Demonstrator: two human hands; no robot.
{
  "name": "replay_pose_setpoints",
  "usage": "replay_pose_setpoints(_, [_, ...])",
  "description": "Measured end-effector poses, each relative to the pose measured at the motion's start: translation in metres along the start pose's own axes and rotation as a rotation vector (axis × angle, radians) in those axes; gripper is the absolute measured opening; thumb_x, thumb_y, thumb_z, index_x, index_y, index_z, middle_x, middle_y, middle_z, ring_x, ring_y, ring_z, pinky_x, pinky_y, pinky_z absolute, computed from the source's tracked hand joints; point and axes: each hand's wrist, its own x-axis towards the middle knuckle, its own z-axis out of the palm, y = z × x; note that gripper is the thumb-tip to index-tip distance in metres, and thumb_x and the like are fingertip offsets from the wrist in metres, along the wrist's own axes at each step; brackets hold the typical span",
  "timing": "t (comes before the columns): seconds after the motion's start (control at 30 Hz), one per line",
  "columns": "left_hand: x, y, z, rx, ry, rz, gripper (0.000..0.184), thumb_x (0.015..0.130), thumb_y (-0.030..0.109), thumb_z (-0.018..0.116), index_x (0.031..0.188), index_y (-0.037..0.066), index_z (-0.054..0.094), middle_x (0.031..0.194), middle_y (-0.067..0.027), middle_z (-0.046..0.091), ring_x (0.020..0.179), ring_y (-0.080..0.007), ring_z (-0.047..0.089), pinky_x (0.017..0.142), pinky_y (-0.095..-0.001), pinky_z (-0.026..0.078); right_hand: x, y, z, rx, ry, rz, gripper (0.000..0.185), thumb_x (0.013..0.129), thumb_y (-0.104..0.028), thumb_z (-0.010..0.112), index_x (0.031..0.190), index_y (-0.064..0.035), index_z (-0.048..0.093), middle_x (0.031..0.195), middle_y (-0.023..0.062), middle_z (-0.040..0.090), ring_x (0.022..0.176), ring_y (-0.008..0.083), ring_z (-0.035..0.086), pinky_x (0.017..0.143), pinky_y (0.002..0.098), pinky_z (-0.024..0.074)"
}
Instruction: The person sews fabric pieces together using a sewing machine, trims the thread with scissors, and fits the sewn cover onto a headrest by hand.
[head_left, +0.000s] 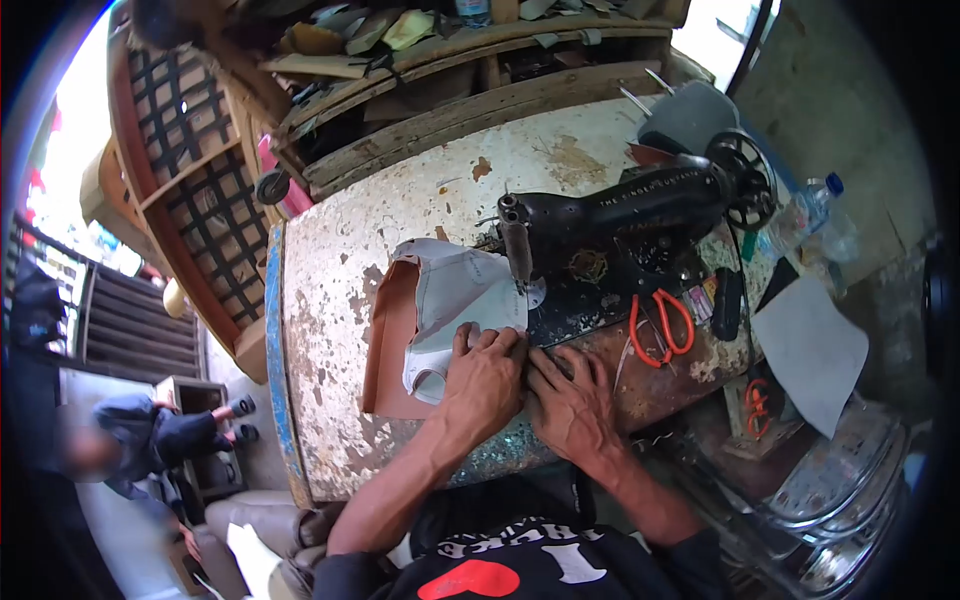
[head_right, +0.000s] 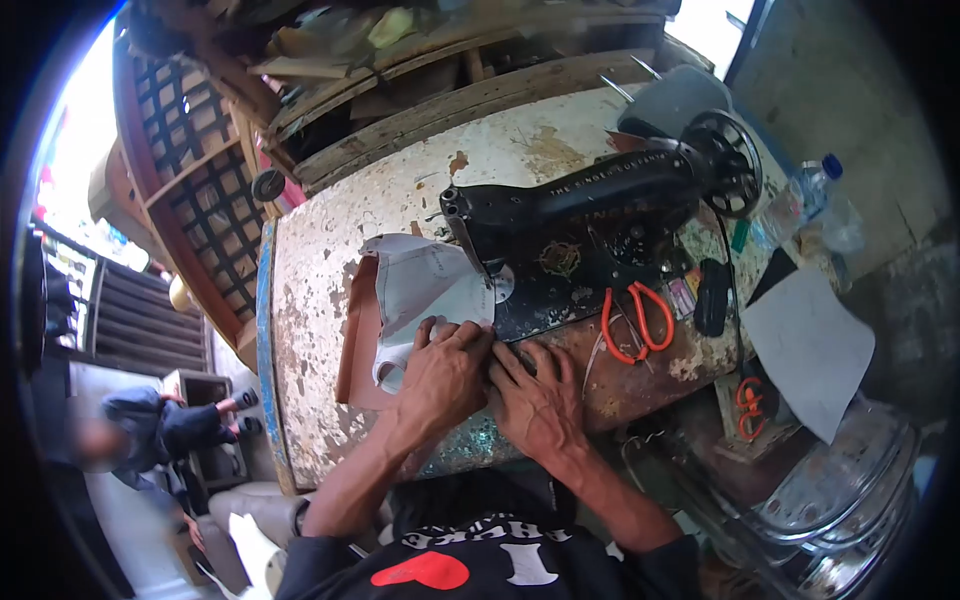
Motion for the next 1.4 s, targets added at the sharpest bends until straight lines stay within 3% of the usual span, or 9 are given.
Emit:
replay_pose_setpoints(0.03, [0.001,0.002,-0.002,0.003,-0.031,-0.034,0.063,0.075,0.016,0.078,0.135,0.003,0.066,0.118,-0.011,0.066,0.123,-0.0317,0.063,0.117,-0.0614,0.038,0.0,0.0,-0.001,0.01,-0.002,-0.001,0.038,0.09,-0.026,0.072,0.124,-0.0099,0.074,0.146,0.0041,0.063,0.135,0.0311,0.053,0.12,0.0527,0.0308])
replay_pose_setpoints(0.17, [0.009,0.012,-0.009,0.015,-0.127,-0.084,0.063,0.076,0.018,0.079,0.136,0.005,0.067,0.121,-0.0103,0.067,0.125,-0.031,0.063,0.12,-0.0663,0.032,-0.003,0.002,0.0,-0.022,0.063,-0.003,0.039,0.087,-0.024,0.071,0.123,-0.0075,0.074,0.146,0.0087,0.062,0.135,0.0367,0.053,0.119,0.0552,0.0321])
replay_pose_setpoints(0.27, [0.012,0.017,-0.004,0.011,-0.074,-0.082,0.058,0.078,0.017,0.077,0.133,0.004,0.068,0.12,-0.0115,0.068,0.12,-0.0323,0.064,0.115,-0.0631,0.037,-0.004,0.007,0.002,-0.041,0.097,0.011,0.04,0.087,-0.025,0.071,0.123,-0.0069,0.074,0.146,0.0086,0.063,0.135,0.0371,0.053,0.118,0.057,0.0324])
replay_pose_setpoints(0.37, [0.012,0.019,0.005,0.025,0.028,-0.081,0.044,0.083,0.013,0.069,0.126,0.002,0.07,0.117,-0.0129,0.069,0.115,-0.0342,0.064,0.099,-0.0543,0.043,-0.006,0.01,0.004,-0.064,0.109,0.003,0.039,0.087,-0.023,0.071,0.123,-0.0071,0.075,0.146,0.0085,0.063,0.136,0.0371,0.053,0.117,0.0578,0.0335])
replay_pose_setpoints(0.47, [0.009,0.022,0.006,-0.028,0.057,-0.083,0.04,0.086,0.015,0.065,0.123,-0.001,0.069,0.118,-0.014,0.067,0.117,-0.0332,0.064,0.105,-0.0588,0.04,-0.007,0.008,0.004,-0.081,0.125,0.003,0.038,0.087,-0.023,0.07,0.121,-0.0071,0.076,0.145,0.0083,0.064,0.135,0.0365,0.053,0.117,0.0581,0.0342])
replay_pose_setpoints(0.7, [0.013,0.023,0.005,-0.012,0.063,-0.092,0.036,0.087,0.011,0.064,0.121,0.003,0.07,0.114,-0.0121,0.067,0.113,-0.0335,0.064,0.1,-0.0526,0.042,-0.007,0.008,0.005,-0.089,0.139,0.02,0.036,0.088,-0.021,0.068,0.121,-0.0068,0.077,0.144,0.0077,0.065,0.135,0.0349,0.053,0.118,0.0573,0.0346])
replay_pose_setpoints(1.0, [0.024,0.022,0.009,0.007,0.109,-0.083,0.03,0.091,0.012,0.059,0.118,0.004,0.069,0.112,-0.0124,0.066,0.112,-0.0338,0.063,0.098,-0.054,0.042,0.0,0.008,0.004,-0.062,0.173,0.063,0.04,0.086,-0.02,0.069,0.123,-0.0055,0.076,0.141,0.0062,0.065,0.13,0.0301,0.055,0.115,0.0521,0.0369])
replay_pose_setpoints(1.4, [0.035,0.016,0.015,0.017,0.151,-0.087,0.029,0.093,0.014,0.057,0.118,0.004,0.069,0.111,-0.014,0.065,0.111,-0.0353,0.062,0.096,-0.054,0.042,0.008,0.013,0.007,-0.062,0.187,0.084,0.043,0.087,-0.017,0.067,0.127,-0.0032,0.075,0.145,0.0067,0.062,0.127,0.0317,0.054,0.112,0.0511,0.0394])
